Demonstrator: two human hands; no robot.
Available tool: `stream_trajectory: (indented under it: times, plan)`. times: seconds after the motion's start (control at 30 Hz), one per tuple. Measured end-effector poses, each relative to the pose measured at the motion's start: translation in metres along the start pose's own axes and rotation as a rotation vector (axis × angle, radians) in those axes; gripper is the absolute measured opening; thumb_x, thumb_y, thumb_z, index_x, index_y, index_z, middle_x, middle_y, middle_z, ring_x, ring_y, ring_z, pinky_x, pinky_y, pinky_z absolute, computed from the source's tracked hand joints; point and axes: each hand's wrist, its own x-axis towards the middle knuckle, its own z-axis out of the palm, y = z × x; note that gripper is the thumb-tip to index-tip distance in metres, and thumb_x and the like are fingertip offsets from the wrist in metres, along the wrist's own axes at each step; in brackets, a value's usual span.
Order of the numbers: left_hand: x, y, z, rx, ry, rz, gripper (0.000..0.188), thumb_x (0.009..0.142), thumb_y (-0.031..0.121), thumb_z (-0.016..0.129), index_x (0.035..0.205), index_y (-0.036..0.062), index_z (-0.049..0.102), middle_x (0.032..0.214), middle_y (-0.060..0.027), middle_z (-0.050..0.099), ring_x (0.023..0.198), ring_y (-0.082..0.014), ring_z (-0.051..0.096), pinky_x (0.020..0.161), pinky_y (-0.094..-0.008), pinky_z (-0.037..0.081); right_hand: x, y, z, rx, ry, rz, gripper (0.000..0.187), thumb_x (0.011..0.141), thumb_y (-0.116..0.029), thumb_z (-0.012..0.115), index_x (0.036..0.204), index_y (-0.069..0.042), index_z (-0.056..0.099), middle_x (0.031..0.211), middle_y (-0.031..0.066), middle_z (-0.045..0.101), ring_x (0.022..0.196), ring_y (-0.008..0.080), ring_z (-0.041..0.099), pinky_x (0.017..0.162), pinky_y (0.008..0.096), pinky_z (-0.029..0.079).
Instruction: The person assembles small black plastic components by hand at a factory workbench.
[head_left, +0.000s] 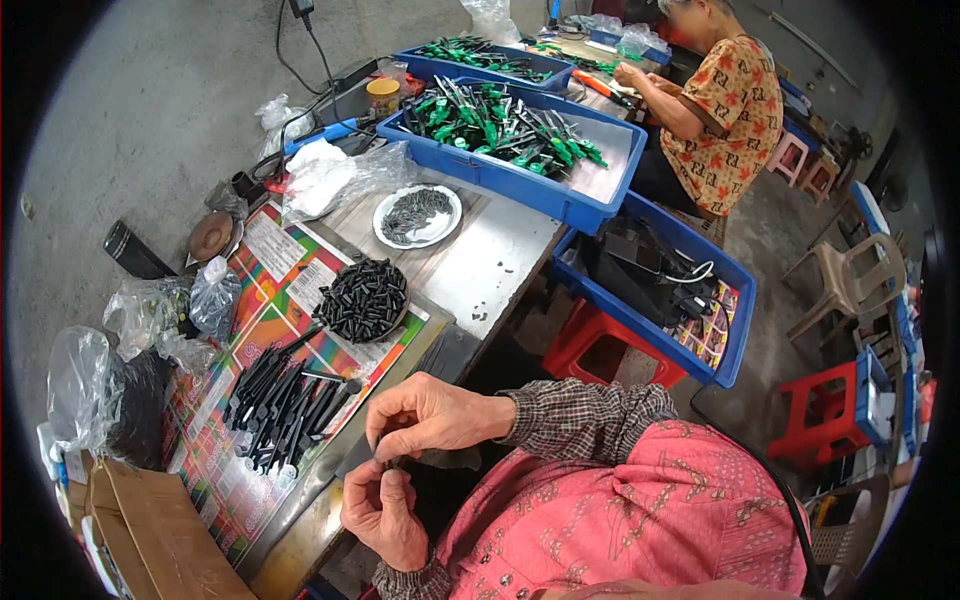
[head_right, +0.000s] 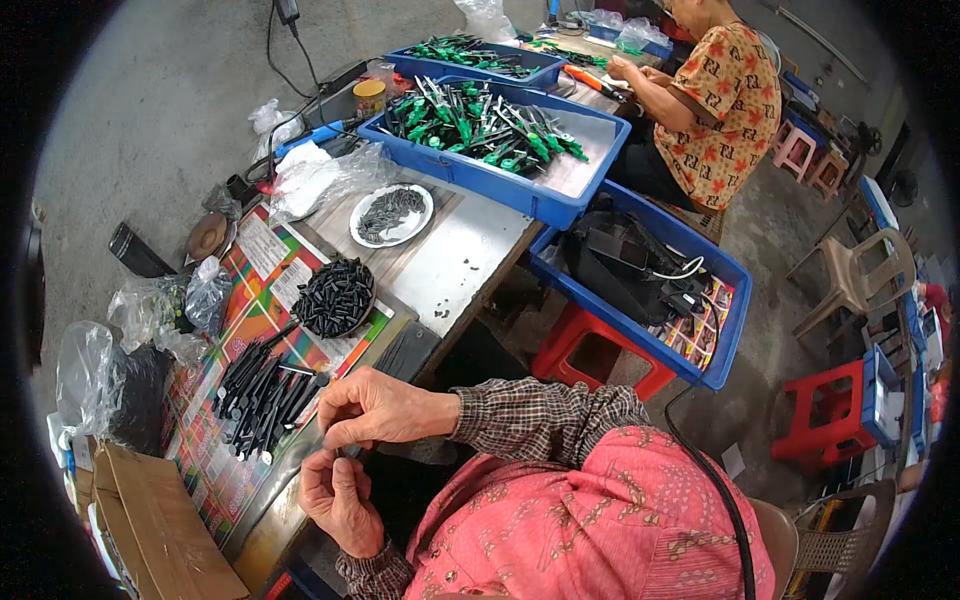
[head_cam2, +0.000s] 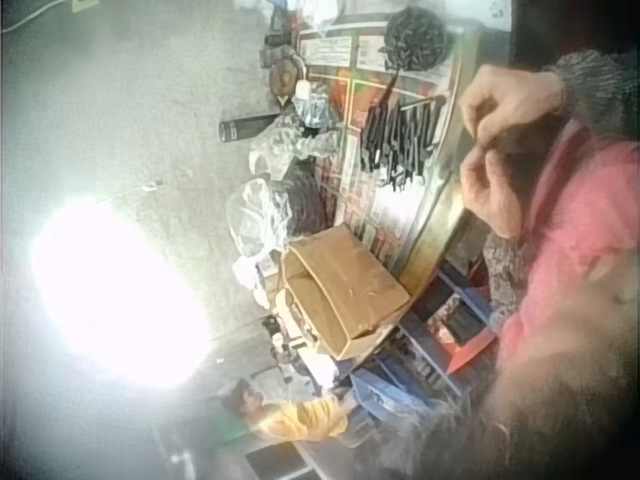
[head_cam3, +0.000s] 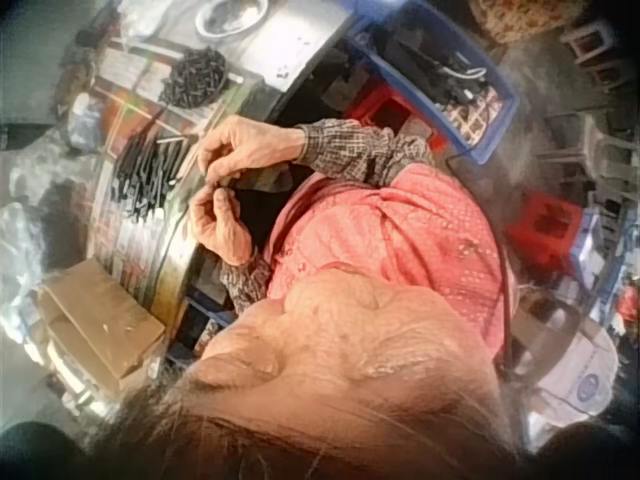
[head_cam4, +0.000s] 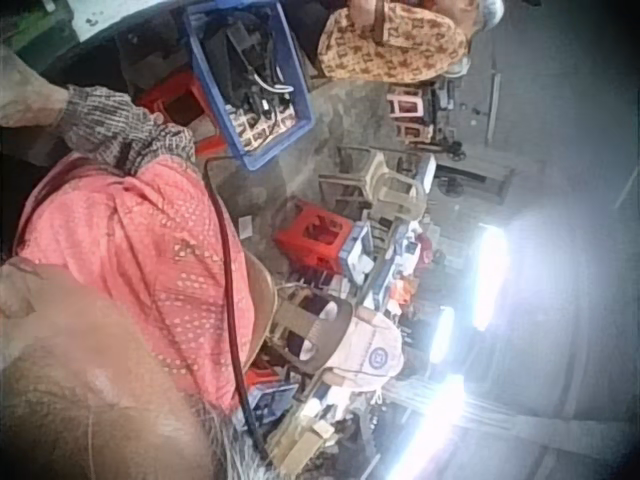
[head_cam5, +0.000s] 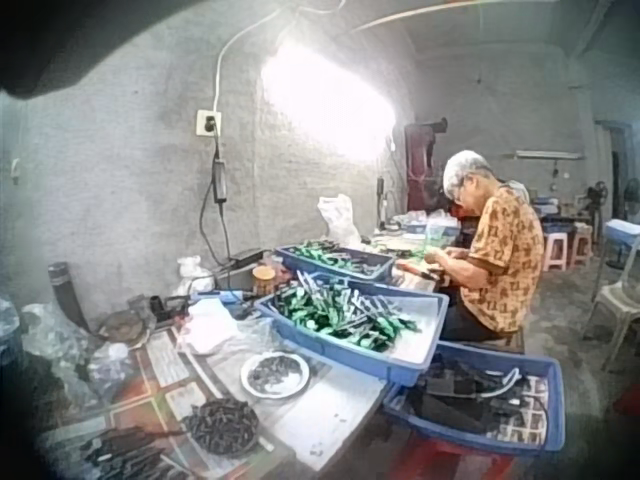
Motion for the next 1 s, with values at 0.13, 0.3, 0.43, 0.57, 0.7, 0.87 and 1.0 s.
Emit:
stream_trajectory:
  times: [0.13,0.3,0.43,0.57,0.7,0.87,1.0]
  plan:
    - [0.001,0.000,0.001,-0.012,0.010,0.000,0.015,0.089,0.009,0.067,0.096,0.0003,0.058,0.072,-0.0030,0.060,0.054,-0.0046,0.048,0.046,-0.0166,0.035,0.005,0.011,0.006,-0.113,0.110,-0.182,0.018,0.084,-0.014,0.072,0.084,0.000,0.061,0.071,-0.0027,0.055,0.063,0.0025,0.051,0.052,0.0199,0.042]
    - [0.001,-0.003,-0.005,0.025,-0.026,0.007,0.012,0.092,0.008,0.062,0.101,0.0033,0.057,0.074,-0.0034,0.059,0.054,-0.0054,0.048,0.045,-0.0166,0.032,0.003,-0.002,0.004,0.073,0.033,0.014,0.021,0.084,-0.015,0.072,0.080,-0.001,0.058,0.071,-0.0026,0.054,0.063,0.0032,0.049,0.053,0.0211,0.041]
    - [0.002,-0.003,-0.003,0.028,-0.039,0.015,0.011,0.092,0.009,0.063,0.100,0.0035,0.057,0.073,-0.0027,0.059,0.054,-0.0049,0.047,0.044,-0.0164,0.032,0.003,0.008,0.004,-0.104,0.052,-0.110,0.015,0.087,-0.011,0.070,0.090,0.000,0.061,0.076,-0.0033,0.057,0.069,0.0013,0.052,0.057,0.0184,0.043]
    - [0.000,-0.001,-0.004,0.026,-0.023,0.017,0.011,0.092,0.009,0.063,0.099,0.0036,0.057,0.074,-0.0023,0.059,0.054,-0.0049,0.047,0.045,-0.0163,0.032,0.004,0.007,0.007,-0.155,0.052,-0.124,0.014,0.087,-0.010,0.069,0.091,0.000,0.061,0.077,-0.0029,0.057,0.068,0.0015,0.053,0.057,0.0183,0.043]
    - [-0.001,-0.002,-0.006,0.047,-0.012,0.003,0.012,0.091,0.009,0.064,0.098,0.0037,0.057,0.074,-0.0022,0.058,0.055,-0.0052,0.047,0.045,-0.0165,0.032,0.001,-0.004,0.005,0.059,0.002,0.064,0.014,0.087,-0.010,0.070,0.086,-0.001,0.059,0.076,-0.0027,0.057,0.069,0.0013,0.051,0.057,0.0190,0.042]
    - [-0.001,0.002,-0.002,0.012,0.014,-0.031,0.012,0.090,0.008,0.065,0.098,-0.0002,0.060,0.072,-0.0014,0.060,0.057,-0.0043,0.050,0.050,-0.0171,0.036,0.000,0.005,0.008,-0.160,0.097,-0.064,0.012,0.086,-0.007,0.069,0.084,-0.001,0.060,0.076,-0.0022,0.058,0.071,0.0019,0.053,0.060,0.0195,0.044]
    - [0.001,-0.005,-0.004,0.037,-0.029,-0.015,0.014,0.089,0.008,0.066,0.099,0.0022,0.058,0.075,-0.0024,0.061,0.055,-0.0048,0.048,0.047,-0.0178,0.035,-0.002,-0.006,0.005,0.068,0.091,0.086,0.012,0.086,-0.010,0.069,0.091,0.000,0.062,0.077,-0.0017,0.060,0.067,0.0036,0.055,0.058,0.0194,0.046]
